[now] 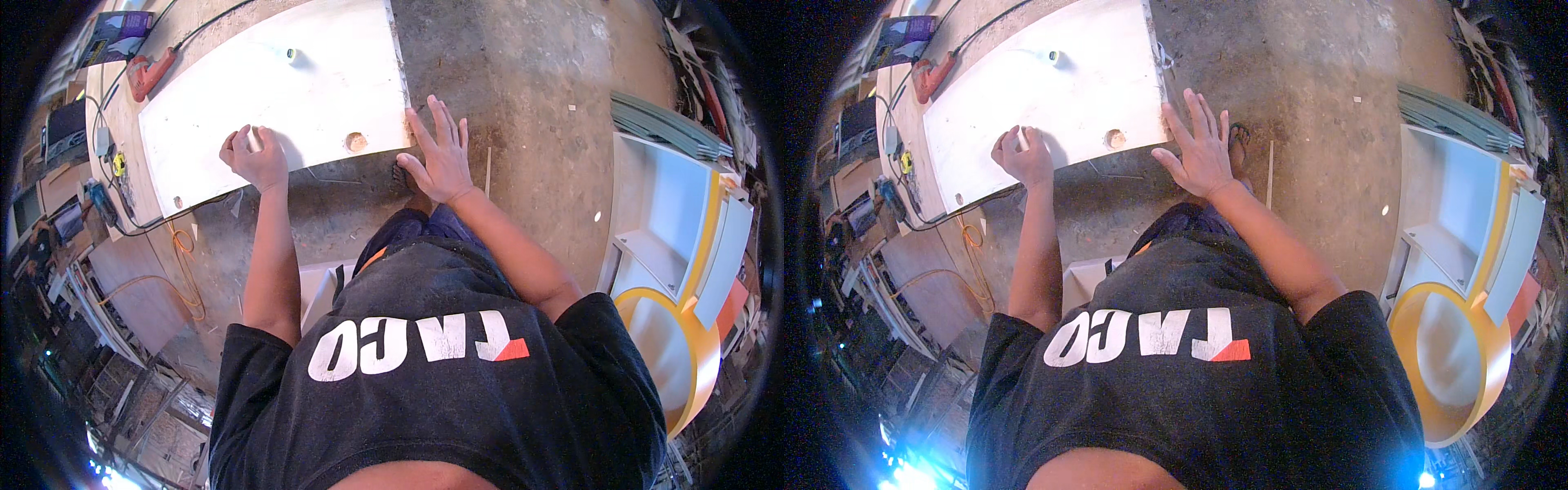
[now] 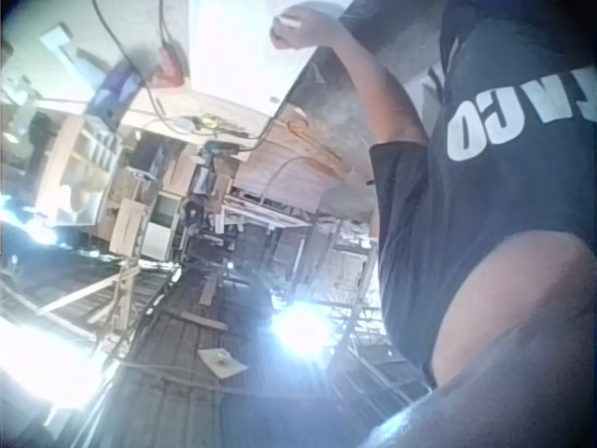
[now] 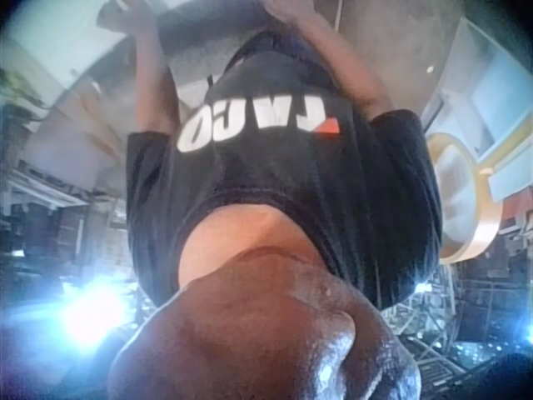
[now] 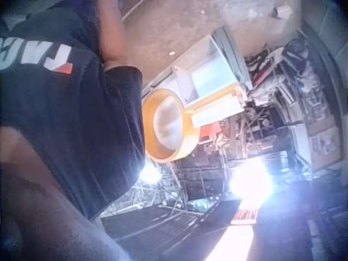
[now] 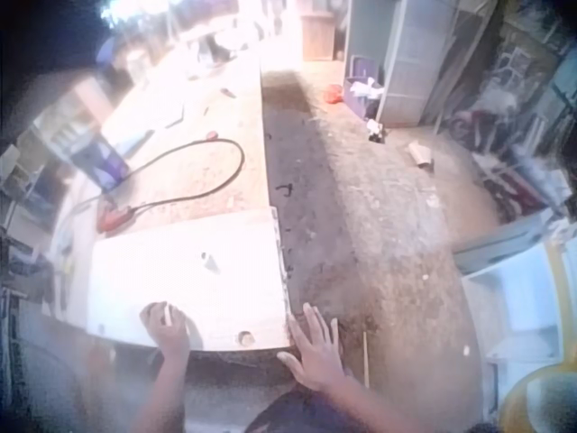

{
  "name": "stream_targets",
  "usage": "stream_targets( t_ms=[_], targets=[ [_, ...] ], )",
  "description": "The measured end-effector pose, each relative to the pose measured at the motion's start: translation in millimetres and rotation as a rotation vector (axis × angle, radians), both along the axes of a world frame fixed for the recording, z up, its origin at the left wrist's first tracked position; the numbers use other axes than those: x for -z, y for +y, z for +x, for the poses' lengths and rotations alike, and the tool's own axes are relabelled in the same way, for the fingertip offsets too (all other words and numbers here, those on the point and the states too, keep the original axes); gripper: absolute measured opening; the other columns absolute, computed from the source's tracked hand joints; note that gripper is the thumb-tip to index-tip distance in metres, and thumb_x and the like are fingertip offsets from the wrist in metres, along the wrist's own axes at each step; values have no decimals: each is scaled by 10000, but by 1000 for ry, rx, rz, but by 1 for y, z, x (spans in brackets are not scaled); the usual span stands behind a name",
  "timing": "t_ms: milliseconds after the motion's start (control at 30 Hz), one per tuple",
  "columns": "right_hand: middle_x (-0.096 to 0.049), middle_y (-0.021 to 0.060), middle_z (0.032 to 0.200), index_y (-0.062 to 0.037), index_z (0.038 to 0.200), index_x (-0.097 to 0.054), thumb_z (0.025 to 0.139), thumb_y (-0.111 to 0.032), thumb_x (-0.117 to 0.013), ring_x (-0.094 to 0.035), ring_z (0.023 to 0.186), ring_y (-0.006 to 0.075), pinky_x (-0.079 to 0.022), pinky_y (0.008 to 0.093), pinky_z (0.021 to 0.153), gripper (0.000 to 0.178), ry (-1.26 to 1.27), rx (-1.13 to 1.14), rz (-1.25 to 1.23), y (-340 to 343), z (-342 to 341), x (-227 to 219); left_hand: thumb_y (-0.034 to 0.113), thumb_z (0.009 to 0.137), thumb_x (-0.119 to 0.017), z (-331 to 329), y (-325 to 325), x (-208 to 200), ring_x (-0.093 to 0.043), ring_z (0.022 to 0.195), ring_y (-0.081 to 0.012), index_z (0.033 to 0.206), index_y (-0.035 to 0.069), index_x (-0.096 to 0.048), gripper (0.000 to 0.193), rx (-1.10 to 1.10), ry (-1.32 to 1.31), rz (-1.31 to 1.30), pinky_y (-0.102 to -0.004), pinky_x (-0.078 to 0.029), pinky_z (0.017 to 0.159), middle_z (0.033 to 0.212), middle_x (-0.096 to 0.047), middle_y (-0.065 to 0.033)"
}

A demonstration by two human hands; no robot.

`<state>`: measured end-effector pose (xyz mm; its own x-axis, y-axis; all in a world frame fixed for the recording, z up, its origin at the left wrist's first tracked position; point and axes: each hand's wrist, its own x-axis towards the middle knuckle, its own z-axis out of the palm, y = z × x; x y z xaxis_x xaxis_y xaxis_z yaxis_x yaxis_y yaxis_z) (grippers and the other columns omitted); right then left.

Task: The person applies adhesive to the edges of a wooden panel using a small applicator and then presses a laminate strip onto the edge to finish it.

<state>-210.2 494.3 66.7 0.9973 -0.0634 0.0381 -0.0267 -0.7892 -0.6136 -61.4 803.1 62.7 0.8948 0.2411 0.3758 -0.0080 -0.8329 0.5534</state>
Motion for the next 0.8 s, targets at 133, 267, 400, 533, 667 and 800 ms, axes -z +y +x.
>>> stream_targets(
  t_ms=[133, 267, 400, 533, 667, 800],
  targets=[
    [-159, 176, 1715, -231, 1624, -358, 959, -627, -578, -180, 1569, 413, -87, 710, 1208, 804, 20, 8, -8, -6, -5, 2, 169, 877, -749, 0, -1, -1, -528, 1178, -288, 1098, 3, -699, 281, -1, 10, 5, -402, -497, 973, 1267, -504, -169],
    [-162, 183, 1712, -252, 1623, -360, 956, -619, -588, -185, 1567, 416, -89, 713, 1204, 794, 29, -28, -33, -3, -6, 1, 120, 855, -747, 1, -1, 0, -541, 1165, -326, 1055, -15, -686, 248, 6, -19, 9, -430, -486, 998, 1246, -505, -206],
    [-164, 189, 1710, -245, 1623, -361, 956, -624, -585, -195, 1563, 422, -88, 719, 1200, 799, 21, -15, -18, -1, -2, -1, 123, 853, -751, 0, -1, 0, -535, 1173, -328, 1052, -14, -685, 251, 7, 10, 54, -435, -481, 1002, 1248, -507, -209],
    [-188, 192, 1702, -264, 1608, -390, 949, -628, -589, -218, 1556, 418, -98, 718, 1198, 779, -28, 6, 11, -6, -3, -5, 152, 869, -755, 2, -2, 2, -544, 1147, -290, 1074, 6, -703, 257, 7, -10, 78, -393, -504, 945, 1257, -511, -180],
    [-228, 183, 1693, -291, 1575, -451, 941, -634, -590, -226, 1561, 392, -93, 712, 1202, 735, -76, -122, -108, -7, -4, -16, 142, 870, -755, 3, 5, 9, -545, 1158, -291, 1070, 1, -702, 251, -4, -37, 40, -390, -513, 957, 1257, -508, -179],
    [-364, 165, 1623, -238, 1504, -544, 933, -577, -636, -335, 1500, 379, -177, 670, 1195, 670, -149, -97, -99, -13, -11, -13, 137, 872, -754, 2, 1, 5, -547, 1161, -291, 1068, -5, -701, 248, -14, 2, 73, -387, -517, 967, 1264, -502, -177]
  ],
)
